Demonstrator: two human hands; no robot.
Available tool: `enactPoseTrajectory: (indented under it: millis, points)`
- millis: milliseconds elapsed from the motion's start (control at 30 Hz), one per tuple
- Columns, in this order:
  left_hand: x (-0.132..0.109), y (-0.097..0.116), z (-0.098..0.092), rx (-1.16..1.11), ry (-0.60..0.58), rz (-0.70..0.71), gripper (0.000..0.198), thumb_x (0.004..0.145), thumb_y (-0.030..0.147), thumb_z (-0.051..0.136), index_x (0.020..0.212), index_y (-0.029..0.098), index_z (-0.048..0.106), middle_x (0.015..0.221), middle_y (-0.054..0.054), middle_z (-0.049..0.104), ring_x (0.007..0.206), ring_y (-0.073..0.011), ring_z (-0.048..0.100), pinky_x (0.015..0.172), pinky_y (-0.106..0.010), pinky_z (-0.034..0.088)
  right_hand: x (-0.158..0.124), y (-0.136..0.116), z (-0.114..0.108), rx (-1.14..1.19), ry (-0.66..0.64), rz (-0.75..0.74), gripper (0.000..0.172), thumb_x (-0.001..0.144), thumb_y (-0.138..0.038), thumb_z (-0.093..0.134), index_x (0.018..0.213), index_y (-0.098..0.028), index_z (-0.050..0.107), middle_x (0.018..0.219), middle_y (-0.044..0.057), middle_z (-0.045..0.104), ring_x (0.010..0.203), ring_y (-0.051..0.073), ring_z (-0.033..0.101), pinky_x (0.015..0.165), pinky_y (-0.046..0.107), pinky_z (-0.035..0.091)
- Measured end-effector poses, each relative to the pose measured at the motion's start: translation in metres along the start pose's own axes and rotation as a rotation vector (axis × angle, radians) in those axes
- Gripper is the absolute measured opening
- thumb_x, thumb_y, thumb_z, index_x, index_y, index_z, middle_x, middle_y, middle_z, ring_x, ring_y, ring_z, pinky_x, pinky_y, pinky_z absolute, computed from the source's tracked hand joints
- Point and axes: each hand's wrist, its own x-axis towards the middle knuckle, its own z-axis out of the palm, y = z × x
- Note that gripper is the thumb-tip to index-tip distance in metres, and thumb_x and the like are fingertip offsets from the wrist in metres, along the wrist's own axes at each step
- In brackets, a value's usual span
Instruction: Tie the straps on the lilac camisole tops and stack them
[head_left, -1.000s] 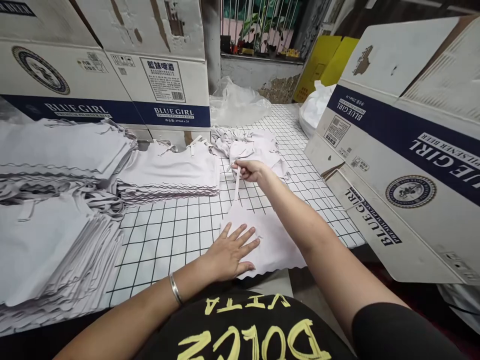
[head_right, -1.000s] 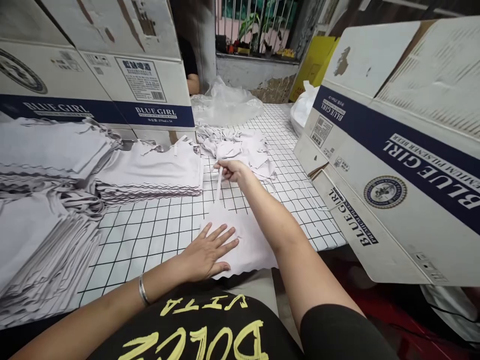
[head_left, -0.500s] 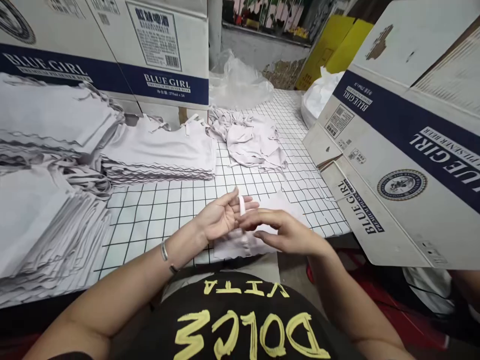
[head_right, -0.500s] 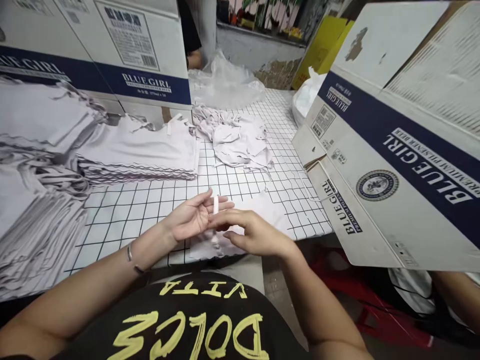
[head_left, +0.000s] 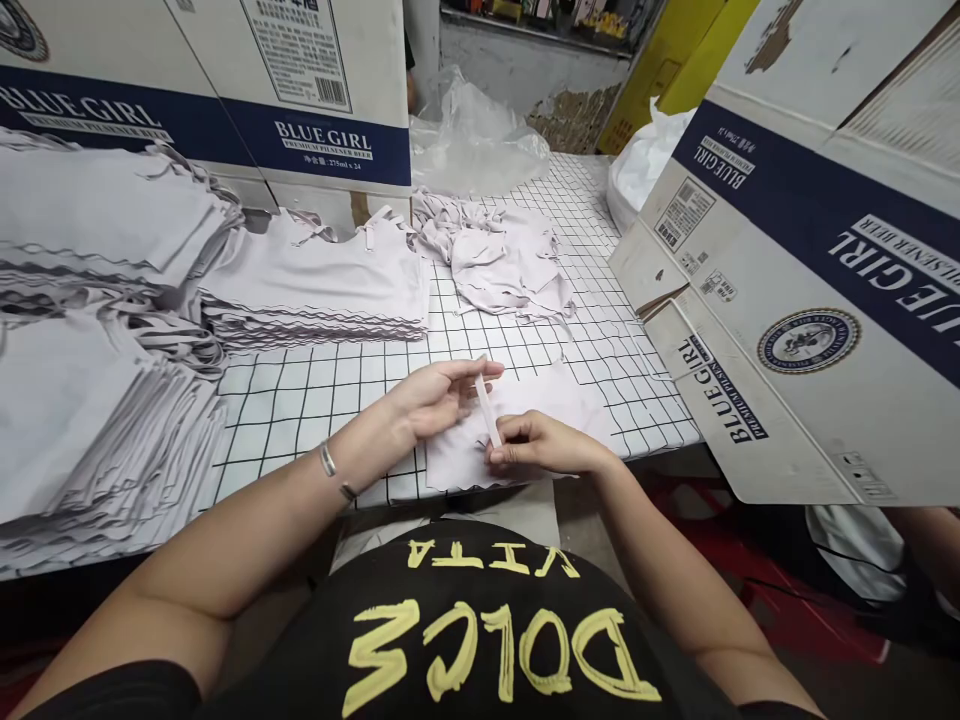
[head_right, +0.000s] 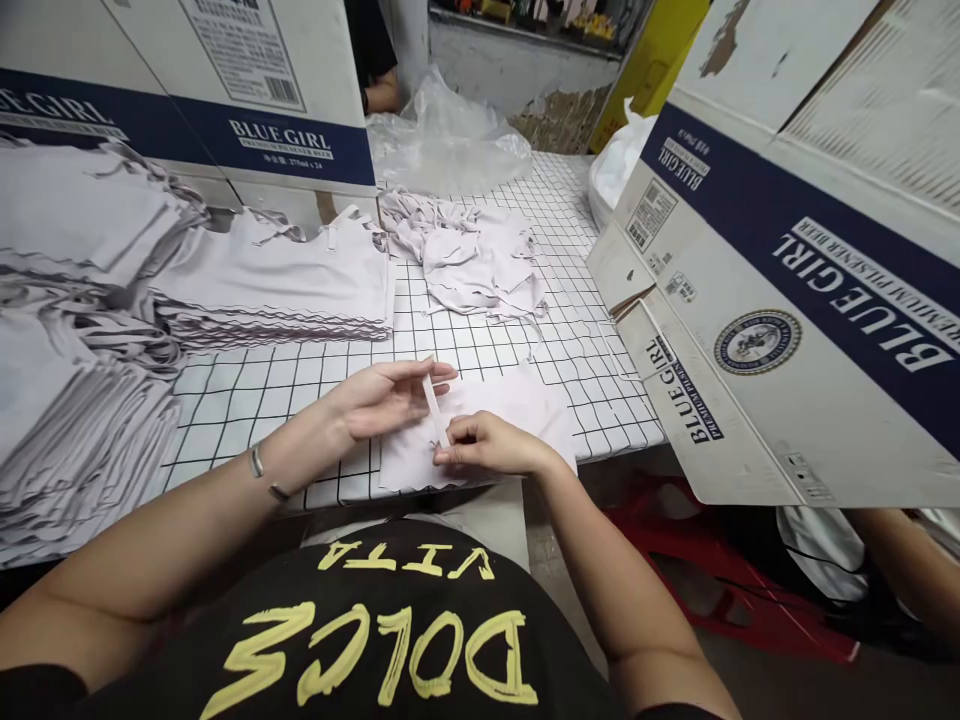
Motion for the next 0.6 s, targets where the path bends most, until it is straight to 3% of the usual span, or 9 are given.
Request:
enactPoseTrajectory:
  millis: [100,167,267,333,400,467,600]
  points:
    - [0.012,0.011,-0.009,0.055,-0.009,0.072,0.010,0.084,0.020,0.061,0.087,0.014,0.069,0.105,-0.007,0.065,0.089,-0.0146,0.059,0.073,-0.025,0.048,-0.010,0.007,-0.006,0.031,-0.101,0.124,0.031,0.076,-0.043,0.072,0.078,-0.013,0.071,0.071,0.002,0.065,0.066,0.012,0.057,0.060,0.023,0.045]
    - [0.019,0.011,-0.014,0.242,0.018,0.157,0.019,0.085,0.032,0.061,0.087,0.015,0.068,0.100,-0.008,0.065,0.086,-0.0163,0.058,0.074,-0.028,0.046,-0.013,0.012,-0.012,0.169,-0.030,0.176,0.029,0.075,-0.041,0.074,0.080,-0.012,0.072,0.065,0.001,0.064,0.060,0.010,0.055,0.055,0.021,0.043]
    - [0.027,-0.005,-0.019,0.870,0.164,0.386,0.037,0.084,0.051,0.058,0.081,0.014,0.065,0.088,-0.009,0.064,0.083,-0.0201,0.055,0.077,-0.035,0.042,-0.011,0.016,-0.026,0.450,0.183,0.164,0.026,0.069,-0.033,0.080,0.084,-0.013,0.071,0.067,0.001,0.066,0.056,0.008,0.056,0.052,0.019,0.043]
    - [0.029,-0.022,-0.020,1.340,0.268,0.559,0.037,0.080,0.053,0.062,0.081,0.016,0.064,0.089,-0.008,0.063,0.089,-0.0241,0.052,0.083,-0.041,0.036,-0.007,0.017,-0.036,0.567,0.288,0.150,0.027,0.064,-0.028,0.083,0.084,-0.014,0.071,0.072,0.003,0.068,0.058,0.008,0.058,0.052,0.019,0.044]
    - [0.029,-0.038,-0.020,1.654,0.328,0.646,0.032,0.078,0.049,0.067,0.083,0.017,0.062,0.095,-0.008,0.062,0.098,-0.0276,0.049,0.086,-0.044,0.031,-0.001,0.018,-0.045,0.621,0.377,0.162,0.026,0.061,-0.026,0.085,0.081,-0.014,0.072,0.075,0.004,0.069,0.060,0.008,0.058,0.051,0.018,0.044]
    - [0.030,-0.048,-0.019,1.787,0.341,0.624,0.024,0.081,0.042,0.066,0.082,0.018,0.061,0.097,-0.008,0.062,0.101,-0.0284,0.047,0.084,-0.043,0.028,0.004,0.018,-0.050,0.633,0.455,0.163,0.027,0.060,-0.026,0.085,0.080,-0.014,0.073,0.074,0.003,0.067,0.058,0.006,0.055,0.050,0.018,0.042]
    - [0.031,-0.049,-0.018,1.753,0.303,0.531,0.008,0.084,0.026,0.062,0.083,0.018,0.059,0.092,-0.005,0.065,0.098,-0.0252,0.049,0.081,-0.040,0.025,0.011,0.019,-0.049,0.517,0.541,0.099,0.028,0.060,-0.028,0.085,0.082,-0.015,0.073,0.069,0.000,0.063,0.055,0.007,0.049,0.048,0.021,0.038]
